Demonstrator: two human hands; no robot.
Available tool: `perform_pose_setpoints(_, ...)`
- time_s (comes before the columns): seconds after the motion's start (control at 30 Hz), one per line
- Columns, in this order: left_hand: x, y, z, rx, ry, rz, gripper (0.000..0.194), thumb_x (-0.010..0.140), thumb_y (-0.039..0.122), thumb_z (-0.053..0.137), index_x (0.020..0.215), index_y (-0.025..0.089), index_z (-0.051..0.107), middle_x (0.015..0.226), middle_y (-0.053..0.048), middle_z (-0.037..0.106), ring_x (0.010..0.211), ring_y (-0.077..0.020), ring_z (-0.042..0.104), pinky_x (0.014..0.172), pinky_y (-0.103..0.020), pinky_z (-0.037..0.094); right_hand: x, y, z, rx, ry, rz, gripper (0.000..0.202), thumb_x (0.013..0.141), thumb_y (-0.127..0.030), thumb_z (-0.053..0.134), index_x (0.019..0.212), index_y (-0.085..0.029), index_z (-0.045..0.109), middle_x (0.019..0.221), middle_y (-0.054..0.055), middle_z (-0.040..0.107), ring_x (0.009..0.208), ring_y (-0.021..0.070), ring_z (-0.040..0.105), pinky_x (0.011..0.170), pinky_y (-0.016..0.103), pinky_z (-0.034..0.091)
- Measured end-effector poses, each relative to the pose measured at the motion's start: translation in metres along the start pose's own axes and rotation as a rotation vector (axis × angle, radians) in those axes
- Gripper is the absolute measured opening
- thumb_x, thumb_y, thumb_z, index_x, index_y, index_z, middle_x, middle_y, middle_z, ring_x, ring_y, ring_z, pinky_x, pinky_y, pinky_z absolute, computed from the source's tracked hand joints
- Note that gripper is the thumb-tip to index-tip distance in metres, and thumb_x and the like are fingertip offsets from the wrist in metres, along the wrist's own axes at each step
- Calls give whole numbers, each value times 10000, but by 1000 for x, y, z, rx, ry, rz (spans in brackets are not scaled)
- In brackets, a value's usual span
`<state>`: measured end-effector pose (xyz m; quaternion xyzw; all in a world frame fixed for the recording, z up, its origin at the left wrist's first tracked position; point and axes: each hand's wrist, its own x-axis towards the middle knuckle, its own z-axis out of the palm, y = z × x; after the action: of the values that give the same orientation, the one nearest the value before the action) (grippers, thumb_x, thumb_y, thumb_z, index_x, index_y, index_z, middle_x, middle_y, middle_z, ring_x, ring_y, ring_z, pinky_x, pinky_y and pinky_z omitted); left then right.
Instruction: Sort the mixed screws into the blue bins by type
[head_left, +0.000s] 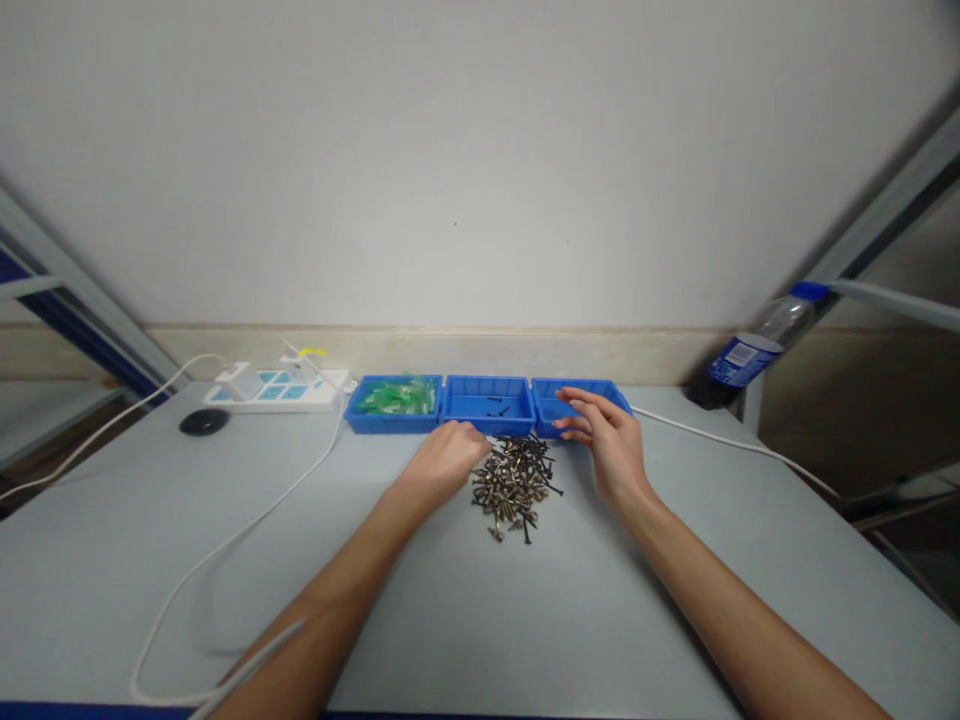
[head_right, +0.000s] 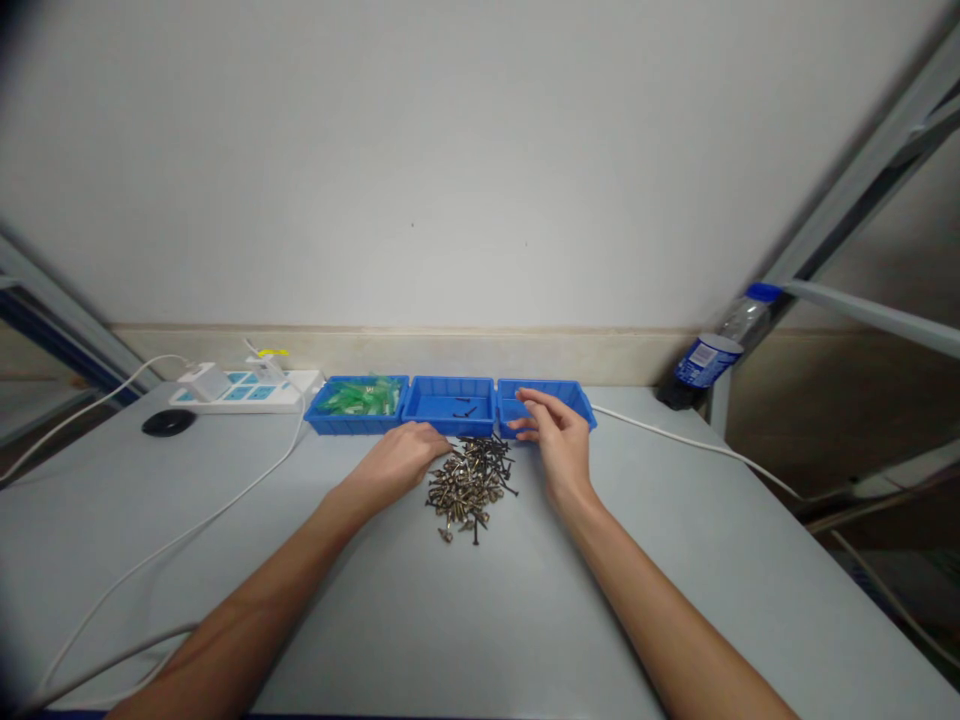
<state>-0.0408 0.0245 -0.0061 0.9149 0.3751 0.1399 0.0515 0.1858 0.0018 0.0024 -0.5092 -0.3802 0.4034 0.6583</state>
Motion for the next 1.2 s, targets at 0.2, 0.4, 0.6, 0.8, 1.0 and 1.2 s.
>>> perform_pose_setpoints(0.2,-3,1,-2,142,-61,-26,274,920,26,444,989,152,677,915,-102,696,892,-246,636,756,-316,477,0,4,1,1,-42,15,310,724,-361,749,972,-176,762,1048,105,767,622,150,692,562,271,530)
perform_pose_setpoints(0.4,-6,7,-4,162,-24,-49,314,864,-39,422,1007,156,622,951,-99,657,928,-257,593,812,-346,471,-1,5,1,-22,-90,12,315,734,-369,757,976,-168,760,981,101,775,609,148,678,565,272,525)
perform_pose_setpoints(0.6,-4,10,-14,-209,196,-3,169,918,85,493,1005,174,607,910,-53,649,822,-190,622,755,-303,511,-5,4,1,-188,-311,-83,277,776,-408,740,913,-168,770,798,75,769,620,172,677,639,319,554)
perform_pose_setpoints(0.8,-1,15,-19,-612,395,-26,129,810,133,668,927,164,621,875,-23,683,755,-128,684,719,-239,579,-13,2,4,-318,-595,-114,242,760,-377,779,944,-222,799,920,83,799,828,229,739,811,409,585)
perform_pose_setpoints(1.0,-3,17,-18,-723,407,-30,99,799,176,704,880,150,655,855,-38,697,720,-127,693,725,-262,622,-13,6,4,-156,-610,75,284,651,-395,863,860,-212,804,838,66,805,772,217,761,796,393,608)
perform_pose_setpoints(1.2,-4,19,-15,-785,384,0,97,801,170,710,890,139,686,875,-48,698,743,-129,696,751,-275,623,-11,5,2,-112,-630,122,200,657,-346,859,813,-233,806,780,59,798,725,202,754,787,376,606)
